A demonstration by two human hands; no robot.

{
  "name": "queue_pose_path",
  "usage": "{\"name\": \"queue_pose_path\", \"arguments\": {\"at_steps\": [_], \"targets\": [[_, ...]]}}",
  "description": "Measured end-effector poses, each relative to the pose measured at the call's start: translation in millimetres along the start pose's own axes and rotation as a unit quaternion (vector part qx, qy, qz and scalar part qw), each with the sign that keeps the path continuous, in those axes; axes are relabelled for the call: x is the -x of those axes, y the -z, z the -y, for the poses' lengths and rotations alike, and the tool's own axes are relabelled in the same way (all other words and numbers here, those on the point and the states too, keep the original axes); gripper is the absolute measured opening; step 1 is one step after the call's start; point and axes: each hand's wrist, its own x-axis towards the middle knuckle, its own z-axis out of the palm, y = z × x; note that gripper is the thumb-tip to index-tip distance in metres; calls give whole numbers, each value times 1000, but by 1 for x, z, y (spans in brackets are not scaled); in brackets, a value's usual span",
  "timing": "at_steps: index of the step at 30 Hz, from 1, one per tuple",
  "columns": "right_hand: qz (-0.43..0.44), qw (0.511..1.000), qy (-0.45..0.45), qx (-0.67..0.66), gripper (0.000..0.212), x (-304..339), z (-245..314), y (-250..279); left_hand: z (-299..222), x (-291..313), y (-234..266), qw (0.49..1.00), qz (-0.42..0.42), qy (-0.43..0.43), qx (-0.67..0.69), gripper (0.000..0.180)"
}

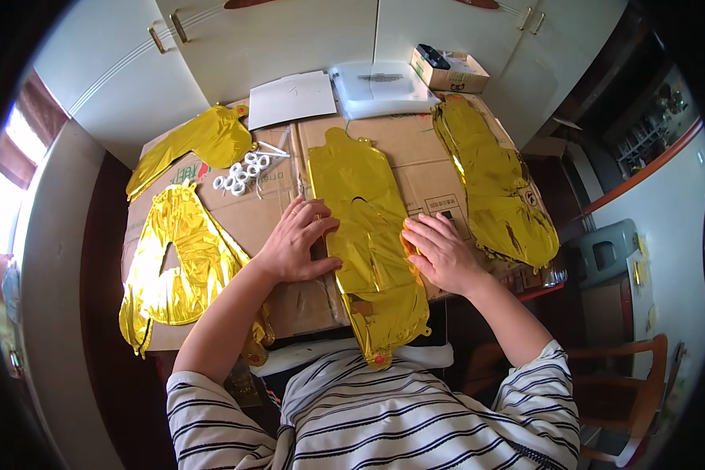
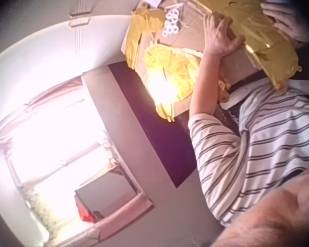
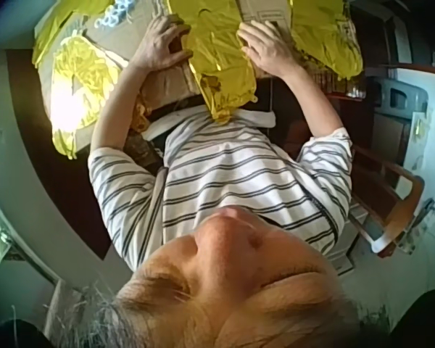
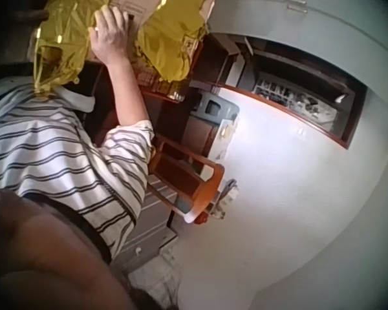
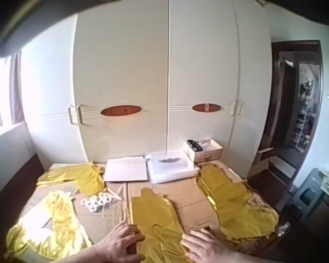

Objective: Folding and organizing gold foil letter balloons on a workbench for packaging.

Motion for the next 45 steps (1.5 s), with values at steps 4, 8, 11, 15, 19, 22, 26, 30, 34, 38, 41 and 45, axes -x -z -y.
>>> {"name": "queue_pose_path", "arguments": {"at_steps": [4, 8, 11, 15, 19, 22, 26, 30, 34, 38, 41, 45], "targets": [[-3, 1000, 4, 0, 39, -2, 0, -1, -3, -12, -1, 999, -39, 1, -9, 59], [-6, 1000, 4, 2, 38, -2, 0, 0, -9, -44, -12, 1000, -18, -2, 22, 61], [-11, 1000, 9, 7, 38, -3, 0, 0, -14, -62, -28, 1000, -16, -12, -13, 70], [-9, 1000, 7, 2, 39, -3, 0, 2, -11, -76, -46, 996, 27, -63, -50, 76], [-5, 1000, 7, 5, 41, -2, 1, 2, -11, -86, -51, 988, 75, -104, -91, 71], [-9, 1000, 9, 8, 41, 0, 0, 0, -10, -91, -56, 983, 96, -115, -107, 70], [-9, 1000, 2, 11, 42, 3, 5, 1, -4, -89, -61, 986, 100, -115, -72, 71], [-3, 1000, -12, 20, 46, 17, 23, 6, -1, -88, -63, 984, 101, -123, -84, 71], [14, 999, -20, 24, 48, 37, 38, 16, -1, -88, -63, 983, 107, -126, -86, 72], [14, 1000, -9, 19, 49, 57, 47, 21, -1, -89, -63, 980, 131, -118, -92, 73], [-3, 1000, 0, -21, 43, 52, 44, 30, -1, -90, -62, 979, 142, -111, -93, 74], [-83, 992, 6, -97, 37, 20, 39, 35, 1, -90, -62, 978, 143, -116, -94, 75]]}}
